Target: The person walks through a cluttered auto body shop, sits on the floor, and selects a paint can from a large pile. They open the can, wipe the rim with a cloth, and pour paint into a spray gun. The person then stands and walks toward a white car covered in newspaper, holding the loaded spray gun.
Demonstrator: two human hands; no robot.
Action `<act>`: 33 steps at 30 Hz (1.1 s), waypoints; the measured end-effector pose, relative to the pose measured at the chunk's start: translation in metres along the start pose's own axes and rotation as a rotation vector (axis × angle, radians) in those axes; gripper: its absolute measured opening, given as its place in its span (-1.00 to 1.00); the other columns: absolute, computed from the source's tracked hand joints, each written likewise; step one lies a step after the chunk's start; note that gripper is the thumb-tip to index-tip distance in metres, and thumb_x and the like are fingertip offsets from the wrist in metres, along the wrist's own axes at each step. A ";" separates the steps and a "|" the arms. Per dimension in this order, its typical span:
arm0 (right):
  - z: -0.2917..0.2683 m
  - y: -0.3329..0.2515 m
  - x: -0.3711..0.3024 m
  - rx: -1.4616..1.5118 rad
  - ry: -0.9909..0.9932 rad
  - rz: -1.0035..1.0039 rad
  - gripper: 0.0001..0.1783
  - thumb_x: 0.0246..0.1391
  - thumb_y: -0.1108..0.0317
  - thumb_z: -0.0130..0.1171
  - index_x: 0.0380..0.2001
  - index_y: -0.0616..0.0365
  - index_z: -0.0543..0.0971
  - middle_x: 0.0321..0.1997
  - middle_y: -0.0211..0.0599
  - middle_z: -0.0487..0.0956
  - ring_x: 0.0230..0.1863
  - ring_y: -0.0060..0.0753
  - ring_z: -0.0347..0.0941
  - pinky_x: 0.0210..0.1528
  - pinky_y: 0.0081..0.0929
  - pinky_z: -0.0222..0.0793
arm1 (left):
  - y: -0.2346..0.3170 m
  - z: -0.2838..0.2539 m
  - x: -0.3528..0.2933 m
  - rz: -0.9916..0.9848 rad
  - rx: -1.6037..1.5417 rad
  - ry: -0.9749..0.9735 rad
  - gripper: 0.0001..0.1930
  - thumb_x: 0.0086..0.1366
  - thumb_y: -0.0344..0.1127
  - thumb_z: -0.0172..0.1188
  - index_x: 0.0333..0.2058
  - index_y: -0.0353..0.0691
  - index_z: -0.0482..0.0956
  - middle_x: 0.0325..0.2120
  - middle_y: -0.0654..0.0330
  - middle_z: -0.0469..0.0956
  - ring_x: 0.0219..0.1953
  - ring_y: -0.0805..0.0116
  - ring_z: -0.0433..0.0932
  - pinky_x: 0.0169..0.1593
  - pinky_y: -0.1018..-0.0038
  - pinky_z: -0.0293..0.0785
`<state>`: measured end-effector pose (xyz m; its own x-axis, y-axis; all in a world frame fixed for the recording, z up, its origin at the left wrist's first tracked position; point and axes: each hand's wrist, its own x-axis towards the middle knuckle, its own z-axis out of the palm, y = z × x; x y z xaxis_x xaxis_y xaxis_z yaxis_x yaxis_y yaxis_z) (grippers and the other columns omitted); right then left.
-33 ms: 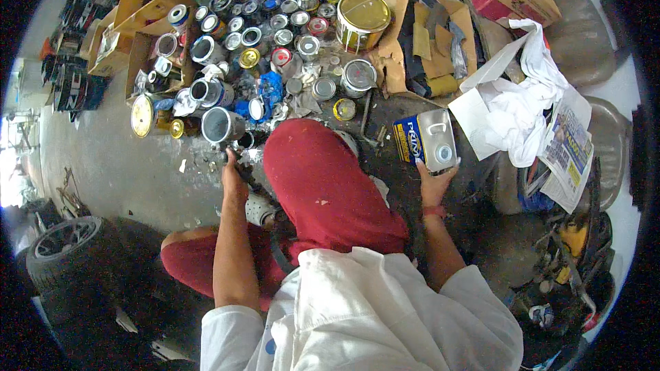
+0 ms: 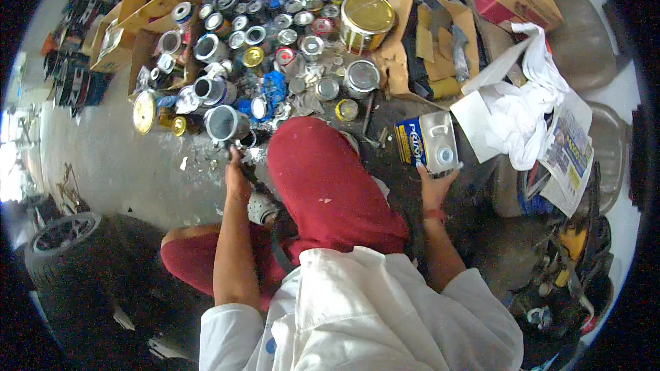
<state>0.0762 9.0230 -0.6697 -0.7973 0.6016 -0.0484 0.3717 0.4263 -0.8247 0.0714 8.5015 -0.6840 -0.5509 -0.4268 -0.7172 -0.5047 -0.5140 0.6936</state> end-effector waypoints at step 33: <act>0.145 -0.368 -0.009 0.184 -0.427 -0.821 -0.52 0.12 0.24 0.45 0.04 0.22 0.56 0.02 -0.12 0.64 0.05 -0.09 0.59 0.15 -0.19 0.45 | -0.145 0.026 0.073 -0.081 0.622 -0.077 0.02 0.33 0.21 0.33 0.42 -0.44 0.02 0.26 -0.28 0.41 0.30 -0.11 0.43 0.33 0.17 0.34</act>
<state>-0.1224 8.7633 -0.4475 -0.8968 -0.1536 0.4148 -0.4355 0.4713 -0.7670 0.0877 8.5642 -0.8352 -0.5293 -0.3375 -0.7784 -0.8262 -0.0037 0.5634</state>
